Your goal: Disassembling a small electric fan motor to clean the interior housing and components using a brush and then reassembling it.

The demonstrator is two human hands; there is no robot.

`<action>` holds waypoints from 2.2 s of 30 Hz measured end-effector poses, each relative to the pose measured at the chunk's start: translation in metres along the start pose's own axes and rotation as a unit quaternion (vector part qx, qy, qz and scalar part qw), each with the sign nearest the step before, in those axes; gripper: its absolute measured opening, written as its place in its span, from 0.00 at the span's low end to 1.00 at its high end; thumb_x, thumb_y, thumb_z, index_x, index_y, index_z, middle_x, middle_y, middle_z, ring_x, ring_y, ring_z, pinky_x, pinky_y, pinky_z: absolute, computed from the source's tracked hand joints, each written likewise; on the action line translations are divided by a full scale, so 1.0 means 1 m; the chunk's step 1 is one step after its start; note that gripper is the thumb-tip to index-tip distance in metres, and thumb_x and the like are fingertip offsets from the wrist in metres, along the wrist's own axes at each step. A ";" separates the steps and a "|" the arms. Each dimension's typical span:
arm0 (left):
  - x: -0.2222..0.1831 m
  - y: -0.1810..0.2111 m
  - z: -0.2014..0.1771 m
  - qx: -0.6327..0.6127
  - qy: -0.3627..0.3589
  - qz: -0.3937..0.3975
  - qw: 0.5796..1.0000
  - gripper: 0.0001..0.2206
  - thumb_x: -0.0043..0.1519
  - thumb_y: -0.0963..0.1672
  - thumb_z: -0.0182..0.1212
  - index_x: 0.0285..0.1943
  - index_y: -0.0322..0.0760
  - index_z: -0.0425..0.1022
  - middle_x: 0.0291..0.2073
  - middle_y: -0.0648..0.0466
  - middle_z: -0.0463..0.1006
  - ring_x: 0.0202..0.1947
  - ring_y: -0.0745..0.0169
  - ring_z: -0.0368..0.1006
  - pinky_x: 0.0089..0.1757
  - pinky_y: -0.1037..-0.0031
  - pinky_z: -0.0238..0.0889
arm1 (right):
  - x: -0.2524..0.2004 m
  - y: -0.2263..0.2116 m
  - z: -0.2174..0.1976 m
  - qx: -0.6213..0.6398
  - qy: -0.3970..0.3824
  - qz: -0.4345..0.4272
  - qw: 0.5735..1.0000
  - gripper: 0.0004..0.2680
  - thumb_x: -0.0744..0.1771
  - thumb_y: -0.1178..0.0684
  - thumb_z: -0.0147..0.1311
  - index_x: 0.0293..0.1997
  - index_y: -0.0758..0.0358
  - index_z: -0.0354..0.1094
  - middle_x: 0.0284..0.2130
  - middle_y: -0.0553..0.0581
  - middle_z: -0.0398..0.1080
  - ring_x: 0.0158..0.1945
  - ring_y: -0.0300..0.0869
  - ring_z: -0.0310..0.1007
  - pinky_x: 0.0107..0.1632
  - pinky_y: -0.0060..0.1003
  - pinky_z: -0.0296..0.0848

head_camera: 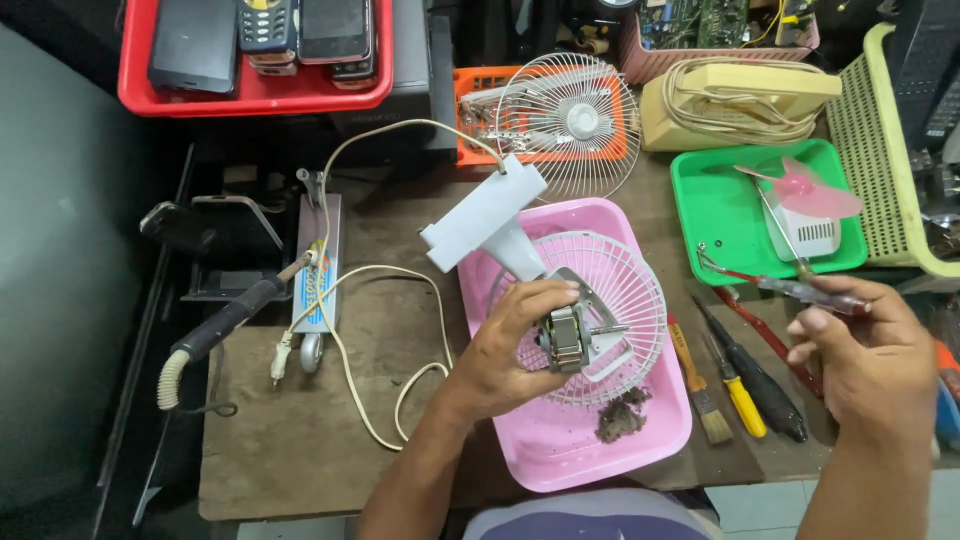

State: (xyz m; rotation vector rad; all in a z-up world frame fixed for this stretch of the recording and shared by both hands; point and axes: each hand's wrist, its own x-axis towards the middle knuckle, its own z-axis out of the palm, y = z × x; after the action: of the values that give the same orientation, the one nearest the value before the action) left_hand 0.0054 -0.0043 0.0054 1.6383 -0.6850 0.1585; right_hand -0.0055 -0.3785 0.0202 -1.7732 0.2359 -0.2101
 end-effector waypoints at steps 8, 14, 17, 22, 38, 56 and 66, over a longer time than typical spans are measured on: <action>-0.004 -0.008 0.001 0.007 -0.006 0.001 1.000 0.36 0.52 0.39 0.76 0.70 0.37 0.60 0.66 0.42 0.69 0.69 0.45 0.66 0.67 0.60 0.58 | -0.040 -0.066 0.037 -0.144 -0.014 -0.246 0.958 0.11 0.68 0.71 0.53 0.55 0.89 0.64 0.42 0.80 0.67 0.37 0.55 0.73 0.40 0.37 0.73; -0.003 -0.009 0.000 -0.001 -0.027 -0.003 1.000 0.35 0.51 0.38 0.71 0.70 0.38 0.61 0.65 0.43 0.69 0.68 0.47 0.66 0.66 0.61 0.58 | -0.051 -0.099 0.067 -0.153 -0.054 -0.338 0.927 0.13 0.64 0.61 0.59 0.46 0.87 0.65 0.39 0.77 0.71 0.37 0.57 0.74 0.41 0.42 0.70; -0.003 -0.004 -0.002 -0.016 -0.027 -0.024 0.999 0.35 0.52 0.39 0.72 0.70 0.40 0.62 0.66 0.43 0.69 0.68 0.47 0.66 0.67 0.61 0.58 | -0.052 -0.144 0.099 -0.210 -0.108 -0.369 0.899 0.13 0.63 0.55 0.60 0.42 0.81 0.69 0.34 0.68 0.74 0.33 0.52 0.76 0.38 0.39 0.70; -0.003 -0.003 -0.004 -0.035 -0.015 -0.016 0.999 0.32 0.55 0.39 0.72 0.70 0.39 0.62 0.65 0.44 0.69 0.68 0.48 0.66 0.68 0.61 0.60 | -0.029 -0.161 0.116 -0.225 -0.226 -0.466 0.825 0.13 0.64 0.53 0.61 0.42 0.78 0.69 0.33 0.65 0.75 0.30 0.50 0.74 0.34 0.39 0.73; -0.003 -0.002 -0.003 -0.039 -0.018 -0.013 0.999 0.34 0.53 0.39 0.70 0.70 0.39 0.62 0.64 0.46 0.69 0.69 0.49 0.65 0.70 0.61 0.57 | -0.002 -0.183 0.129 -0.356 -0.387 -0.513 0.679 0.13 0.68 0.48 0.56 0.56 0.60 0.68 0.45 0.59 0.71 0.42 0.48 0.75 0.33 0.39 0.75; -0.003 0.005 -0.002 -0.032 -0.011 -0.014 0.999 0.32 0.56 0.41 0.72 0.70 0.42 0.62 0.63 0.47 0.70 0.67 0.51 0.67 0.69 0.63 0.57 | -0.002 -0.197 0.127 -0.336 -0.450 -0.517 0.646 0.11 0.69 0.52 0.51 0.57 0.64 0.64 0.45 0.59 0.71 0.44 0.50 0.75 0.36 0.42 0.73; -0.003 0.005 -0.002 -0.038 -0.010 -0.022 0.999 0.32 0.55 0.40 0.73 0.69 0.41 0.63 0.63 0.47 0.70 0.67 0.51 0.67 0.68 0.64 0.57 | 0.004 -0.197 0.128 -0.297 -0.443 -0.517 0.670 0.10 0.69 0.53 0.51 0.55 0.66 0.65 0.45 0.60 0.73 0.46 0.49 0.75 0.39 0.40 0.74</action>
State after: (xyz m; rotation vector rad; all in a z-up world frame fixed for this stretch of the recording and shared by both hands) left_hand 0.0005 -0.0020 0.0089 1.5825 -0.6616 0.0821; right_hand 0.0413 -0.2185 0.1855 -2.2389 -1.6289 -0.0283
